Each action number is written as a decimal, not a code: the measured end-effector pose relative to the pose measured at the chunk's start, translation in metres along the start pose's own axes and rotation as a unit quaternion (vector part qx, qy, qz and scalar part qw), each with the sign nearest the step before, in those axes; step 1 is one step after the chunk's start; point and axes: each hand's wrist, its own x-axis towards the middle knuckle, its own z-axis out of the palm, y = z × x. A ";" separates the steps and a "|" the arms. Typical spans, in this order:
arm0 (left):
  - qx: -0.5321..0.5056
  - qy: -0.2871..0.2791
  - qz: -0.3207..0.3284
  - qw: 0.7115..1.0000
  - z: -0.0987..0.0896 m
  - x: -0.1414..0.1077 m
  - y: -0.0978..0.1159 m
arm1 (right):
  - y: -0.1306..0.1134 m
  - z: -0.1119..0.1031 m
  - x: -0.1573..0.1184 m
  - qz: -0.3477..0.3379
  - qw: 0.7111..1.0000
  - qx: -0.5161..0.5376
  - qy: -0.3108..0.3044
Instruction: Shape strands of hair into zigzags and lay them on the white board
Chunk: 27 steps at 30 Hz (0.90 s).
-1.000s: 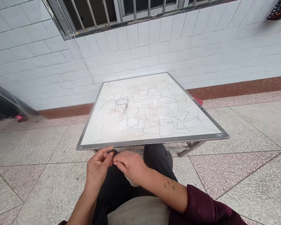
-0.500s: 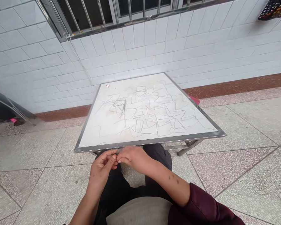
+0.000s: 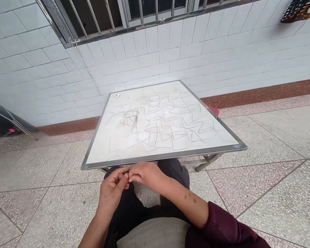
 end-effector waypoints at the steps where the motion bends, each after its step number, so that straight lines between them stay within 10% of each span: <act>1: 0.009 0.001 0.004 1.000 0.000 0.000 -0.001 | 0.001 0.000 0.000 -0.004 1.000 -0.006 -0.003; 13: -0.047 0.018 -0.015 0.999 0.003 0.004 -0.007 | 0.002 -0.003 0.003 0.094 0.994 0.059 0.021; 22: -0.128 0.032 -0.053 0.990 0.000 0.003 0.000 | 0.001 0.012 0.001 0.185 0.874 0.443 0.077; 27: -0.121 0.016 -0.051 0.991 0.001 0.002 0.000 | -0.002 0.008 0.003 0.196 0.868 0.448 0.083</act>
